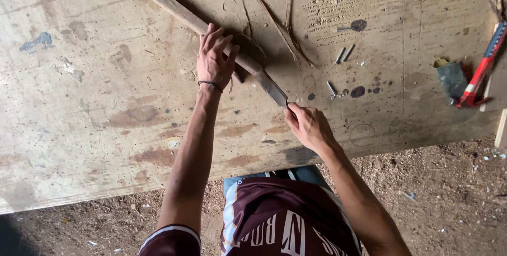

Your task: The person smooths a small wooden block with sandpaper, then uses a chisel to pare and shape a longer wooden plank on a workbench. The person repeatedly flips and repositions the plank while removing thin shavings.

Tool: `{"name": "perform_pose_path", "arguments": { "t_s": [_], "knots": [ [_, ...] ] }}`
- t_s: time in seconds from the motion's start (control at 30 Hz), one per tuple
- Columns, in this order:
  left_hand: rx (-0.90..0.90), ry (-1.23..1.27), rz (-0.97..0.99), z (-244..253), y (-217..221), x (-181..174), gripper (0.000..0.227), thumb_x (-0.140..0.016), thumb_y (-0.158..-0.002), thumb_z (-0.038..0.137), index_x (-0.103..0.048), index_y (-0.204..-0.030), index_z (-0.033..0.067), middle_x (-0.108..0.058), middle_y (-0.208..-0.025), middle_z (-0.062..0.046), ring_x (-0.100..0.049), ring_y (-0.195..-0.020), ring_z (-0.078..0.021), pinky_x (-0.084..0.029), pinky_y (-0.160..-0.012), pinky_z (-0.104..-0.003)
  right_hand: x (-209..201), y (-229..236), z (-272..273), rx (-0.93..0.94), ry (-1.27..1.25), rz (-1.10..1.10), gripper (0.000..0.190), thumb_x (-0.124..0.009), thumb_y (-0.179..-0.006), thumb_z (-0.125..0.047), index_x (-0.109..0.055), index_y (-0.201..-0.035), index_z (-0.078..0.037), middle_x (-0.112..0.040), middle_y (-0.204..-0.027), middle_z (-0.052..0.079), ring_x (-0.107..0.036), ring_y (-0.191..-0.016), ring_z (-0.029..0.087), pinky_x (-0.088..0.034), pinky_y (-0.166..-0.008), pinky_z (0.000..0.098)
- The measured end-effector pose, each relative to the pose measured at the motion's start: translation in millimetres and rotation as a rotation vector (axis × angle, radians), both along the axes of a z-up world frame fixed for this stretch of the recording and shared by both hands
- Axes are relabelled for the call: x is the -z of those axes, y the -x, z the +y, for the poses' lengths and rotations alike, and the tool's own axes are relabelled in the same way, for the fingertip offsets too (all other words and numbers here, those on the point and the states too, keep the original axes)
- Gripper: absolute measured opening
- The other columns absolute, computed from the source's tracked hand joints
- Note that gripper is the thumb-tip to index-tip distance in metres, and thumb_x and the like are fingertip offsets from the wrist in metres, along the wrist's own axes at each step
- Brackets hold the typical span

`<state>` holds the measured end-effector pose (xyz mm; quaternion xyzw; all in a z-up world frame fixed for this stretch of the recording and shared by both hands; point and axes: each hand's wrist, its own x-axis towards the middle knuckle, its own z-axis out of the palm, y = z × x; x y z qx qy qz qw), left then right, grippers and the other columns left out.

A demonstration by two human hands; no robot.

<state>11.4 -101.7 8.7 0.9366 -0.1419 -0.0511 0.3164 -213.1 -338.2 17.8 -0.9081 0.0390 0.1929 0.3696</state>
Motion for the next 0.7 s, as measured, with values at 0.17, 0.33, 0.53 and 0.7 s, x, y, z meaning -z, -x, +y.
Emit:
{"name": "perform_pose_path", "arguments": {
  "t_s": [0.17, 0.33, 0.53, 0.7],
  "knots": [
    [-0.032, -0.001, 0.079, -0.5, -9.1, -4.3, 0.03, -0.082, -0.085, 0.023, -0.079, -0.113, 0.0116, -0.067, -0.134, -0.011, -0.048, -0.141, -0.0317, -0.045, -0.113, -0.044, -29.0, -18.6, 12.7, 0.016, 0.103, 0.325, 0.025, -0.054, -0.105, -0.027, -0.062, -0.117, -0.006, -0.055, -0.063, 0.0, -0.045, -0.043, 0.01, -0.048, -0.043, 0.0372],
    [-0.048, 0.031, 0.09, 1.7, -12.1, -5.0, 0.031, -0.086, -0.081, 0.023, -0.081, -0.109, 0.0127, -0.068, -0.133, -0.009, -0.05, -0.139, -0.0297, -0.047, -0.111, -0.044, -24.8, -15.1, 18.4, -0.004, 0.156, 0.092, 0.028, -0.058, -0.106, -0.03, -0.064, -0.121, -0.006, -0.052, -0.055, 0.003, -0.043, -0.044, 0.013, -0.046, -0.052, 0.0351],
    [-0.054, 0.003, 0.088, 1.0, -12.8, -1.0, 0.032, -0.087, -0.08, 0.025, -0.081, -0.109, 0.0137, -0.068, -0.133, -0.008, -0.05, -0.138, -0.0291, -0.048, -0.109, -0.044, 7.3, 12.0, 10.2, -0.023, 0.156, -0.148, 0.03, -0.06, -0.106, -0.028, -0.057, -0.129, -0.008, -0.055, -0.069, 0.003, -0.047, -0.054, 0.013, -0.05, -0.059, 0.0359],
    [-0.036, -0.028, 0.098, 3.7, -13.2, 1.9, 0.029, -0.086, -0.081, 0.027, -0.081, -0.106, 0.0151, -0.069, -0.132, -0.008, -0.051, -0.137, -0.0298, -0.049, -0.107, -0.044, 40.8, 9.5, 24.4, 0.018, 0.083, -0.065, 0.03, -0.063, -0.108, -0.023, -0.054, -0.134, -0.009, -0.06, -0.077, 0.007, -0.052, -0.062, 0.016, -0.051, -0.07, 0.0388]
  ]
}}
